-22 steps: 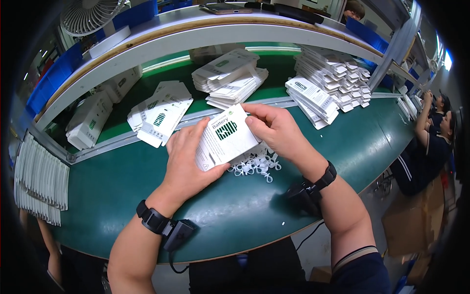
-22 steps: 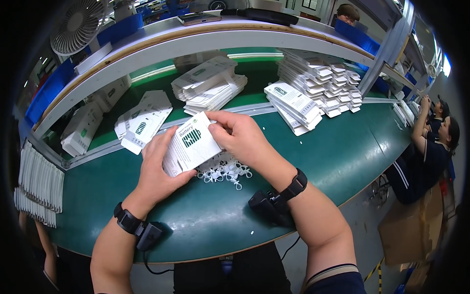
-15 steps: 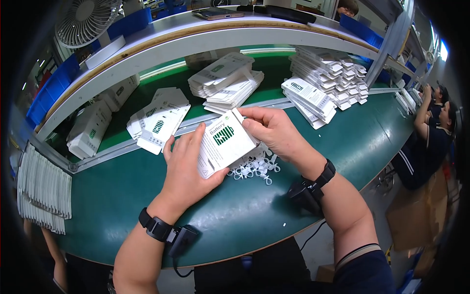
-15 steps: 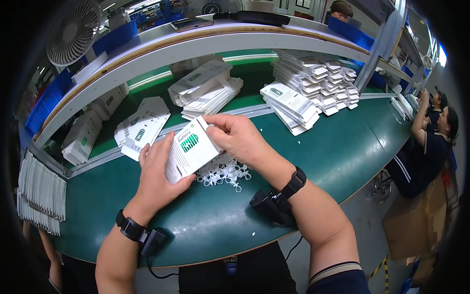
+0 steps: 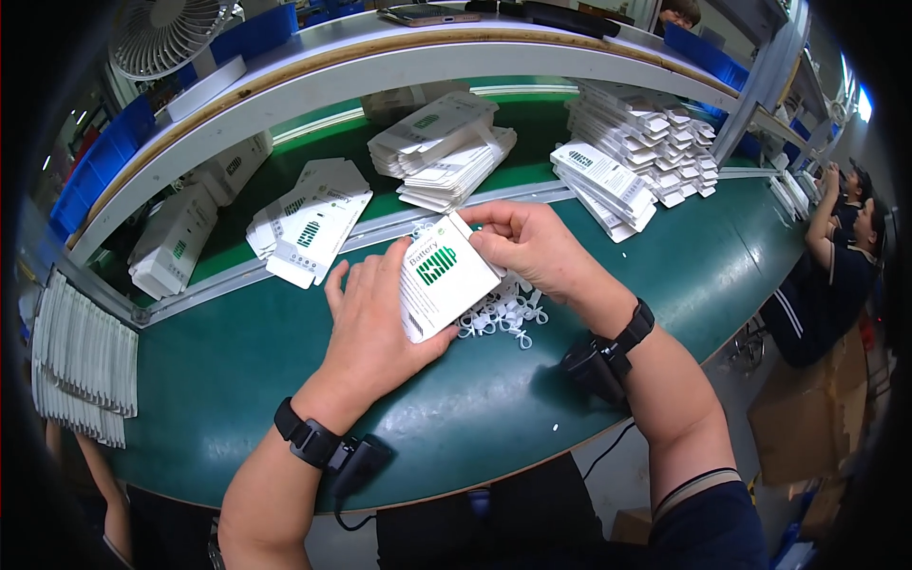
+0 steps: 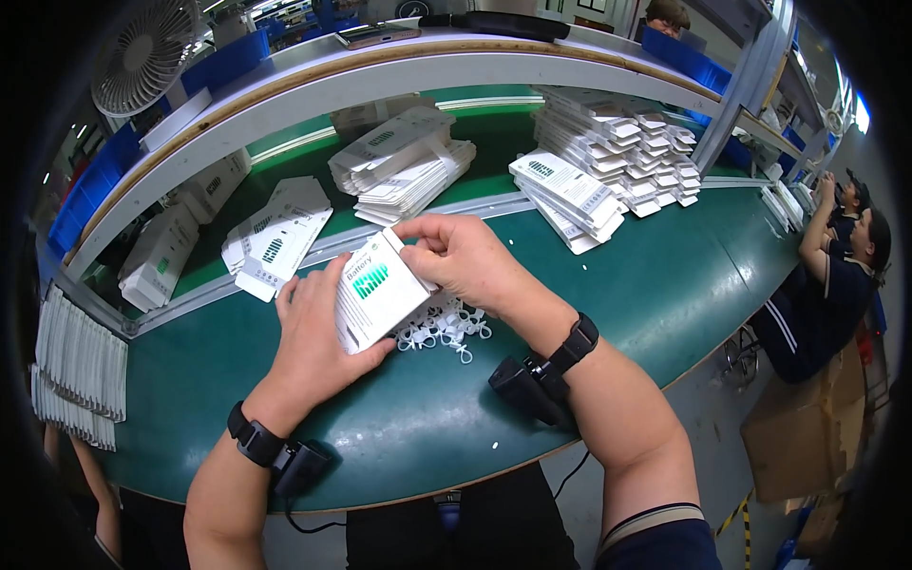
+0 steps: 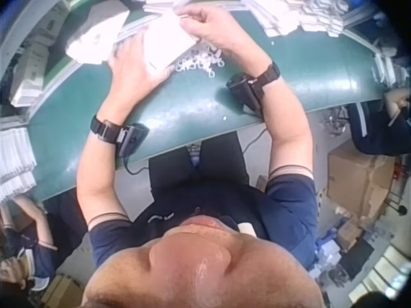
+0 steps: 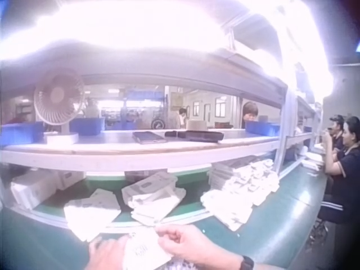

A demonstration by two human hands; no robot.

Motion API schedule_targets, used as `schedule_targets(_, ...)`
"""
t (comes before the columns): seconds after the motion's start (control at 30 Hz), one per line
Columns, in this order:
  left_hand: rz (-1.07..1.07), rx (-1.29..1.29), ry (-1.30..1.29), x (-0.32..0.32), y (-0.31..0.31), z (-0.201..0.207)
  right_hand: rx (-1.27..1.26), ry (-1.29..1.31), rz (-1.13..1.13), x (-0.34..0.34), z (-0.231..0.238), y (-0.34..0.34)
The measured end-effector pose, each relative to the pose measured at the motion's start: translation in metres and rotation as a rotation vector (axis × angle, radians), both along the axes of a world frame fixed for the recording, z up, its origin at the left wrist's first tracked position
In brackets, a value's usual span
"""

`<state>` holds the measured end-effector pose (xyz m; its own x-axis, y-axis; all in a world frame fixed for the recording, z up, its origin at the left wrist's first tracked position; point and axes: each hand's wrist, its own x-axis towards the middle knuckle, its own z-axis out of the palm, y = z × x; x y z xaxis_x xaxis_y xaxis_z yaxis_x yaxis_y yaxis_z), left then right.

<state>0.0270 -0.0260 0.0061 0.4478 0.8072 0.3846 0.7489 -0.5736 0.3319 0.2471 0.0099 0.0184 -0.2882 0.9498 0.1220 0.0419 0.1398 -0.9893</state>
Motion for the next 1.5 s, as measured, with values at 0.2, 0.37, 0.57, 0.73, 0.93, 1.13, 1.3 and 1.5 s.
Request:
schedule_targets(0.2,-0.013,0.143,-0.049,-0.001,0.001,0.003,0.028,-0.061,0.036,0.002,0.001,0.002)
schedule_targets(0.37,-0.01,0.111,-0.028,-0.003,0.0,0.003,0.136,-0.18,-0.029,-0.004,-0.004,0.001)
schedule_targets(0.57,-0.012,0.139,-0.031,-0.009,0.003,0.003,0.015,-0.101,0.105,-0.001,-0.001,0.0)
schedule_targets(0.73,-0.006,0.21,-0.032,-0.012,0.007,0.003,-0.104,0.063,0.226,0.003,0.006,-0.001)
schedule_targets(0.93,0.028,0.209,-0.085,-0.016,0.013,0.002,-0.091,0.143,0.113,-0.004,0.008,-0.004)
schedule_targets(1.13,0.069,0.164,-0.137,-0.014,0.013,0.0,-0.055,0.219,0.008,-0.01,0.005,-0.008)
schedule_targets(1.3,0.129,0.095,-0.165,-0.015,0.014,-0.002,-0.035,0.126,0.048,-0.01,0.007,-0.011)
schedule_targets(1.5,0.133,0.173,-0.218,-0.019,0.016,0.007,-0.037,0.197,0.173,-0.018,0.014,-0.021)
